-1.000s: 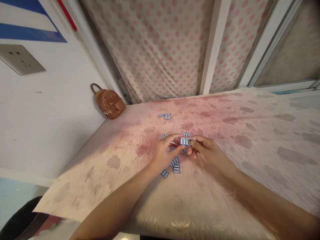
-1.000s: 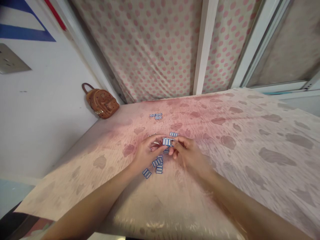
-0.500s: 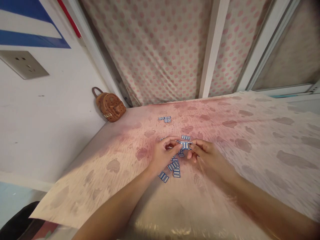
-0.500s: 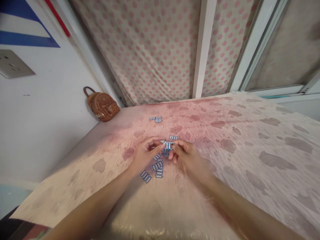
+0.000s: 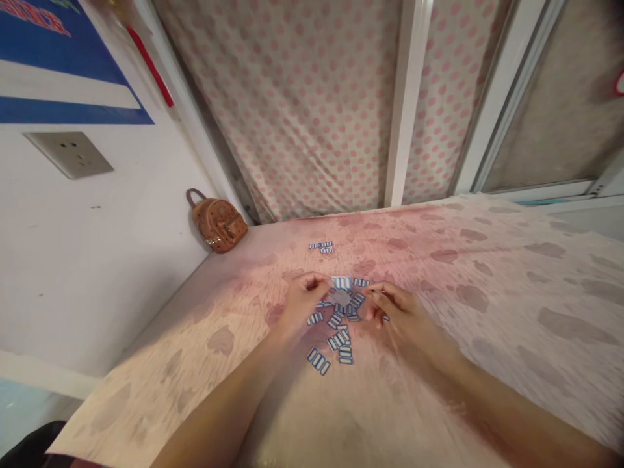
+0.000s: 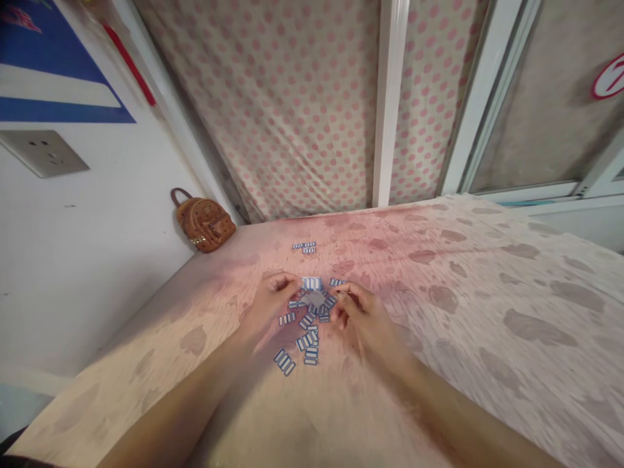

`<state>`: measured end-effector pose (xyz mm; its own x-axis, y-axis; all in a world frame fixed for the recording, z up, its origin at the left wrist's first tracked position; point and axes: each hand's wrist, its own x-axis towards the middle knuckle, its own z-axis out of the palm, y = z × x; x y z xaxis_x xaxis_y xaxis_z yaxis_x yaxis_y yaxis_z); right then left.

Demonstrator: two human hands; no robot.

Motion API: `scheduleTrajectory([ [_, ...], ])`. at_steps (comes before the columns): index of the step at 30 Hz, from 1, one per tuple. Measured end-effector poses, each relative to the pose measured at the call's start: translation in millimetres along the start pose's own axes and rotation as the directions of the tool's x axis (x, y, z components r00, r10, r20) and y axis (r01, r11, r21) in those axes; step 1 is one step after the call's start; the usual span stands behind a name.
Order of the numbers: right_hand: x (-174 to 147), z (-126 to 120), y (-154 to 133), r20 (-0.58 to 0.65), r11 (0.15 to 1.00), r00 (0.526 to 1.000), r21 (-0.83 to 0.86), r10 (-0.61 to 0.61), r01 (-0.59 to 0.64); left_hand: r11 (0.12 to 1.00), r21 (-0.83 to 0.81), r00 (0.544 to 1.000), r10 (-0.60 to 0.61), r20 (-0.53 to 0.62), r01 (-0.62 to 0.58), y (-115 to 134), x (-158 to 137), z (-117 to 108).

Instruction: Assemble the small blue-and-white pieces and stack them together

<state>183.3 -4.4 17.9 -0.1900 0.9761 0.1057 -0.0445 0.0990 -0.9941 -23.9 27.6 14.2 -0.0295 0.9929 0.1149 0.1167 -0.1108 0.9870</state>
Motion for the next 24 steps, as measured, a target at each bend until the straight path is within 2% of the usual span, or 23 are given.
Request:
scheduleTrajectory([
  [3,1,-1,-1,-0.023,1.000,1.000,-0.015,-0.008,0.007,0.994,0.110,0.990,0.032,-0.139,-0.017,-7,40,-27],
  [5,2,-1,-1,-0.013,1.000,1.000,-0.012,0.004,-0.004,0.956,0.286,0.974,0.004,-0.225,0.062,-14,70,-41],
  [8,3,-2,3,-0.015,1.000,1.000,-0.009,0.011,-0.011,0.875,0.467,0.964,-0.001,-0.266,0.129,-27,111,-51],
  [11,4,-4,8,-0.017,0.999,1.000,-0.037,-0.009,0.008,0.816,0.550,0.965,-0.032,-0.260,0.175,-41,140,-50],
  [17,3,-8,8,-0.004,0.996,0.999,-0.065,-0.053,0.053,0.778,0.578,0.956,-0.098,-0.278,0.248,-58,173,-51],
  [24,0,-6,2,0.022,0.995,1.000,-0.094,-0.014,0.016,0.704,0.649,0.950,-0.123,-0.288,0.288,-65,186,-54],
])
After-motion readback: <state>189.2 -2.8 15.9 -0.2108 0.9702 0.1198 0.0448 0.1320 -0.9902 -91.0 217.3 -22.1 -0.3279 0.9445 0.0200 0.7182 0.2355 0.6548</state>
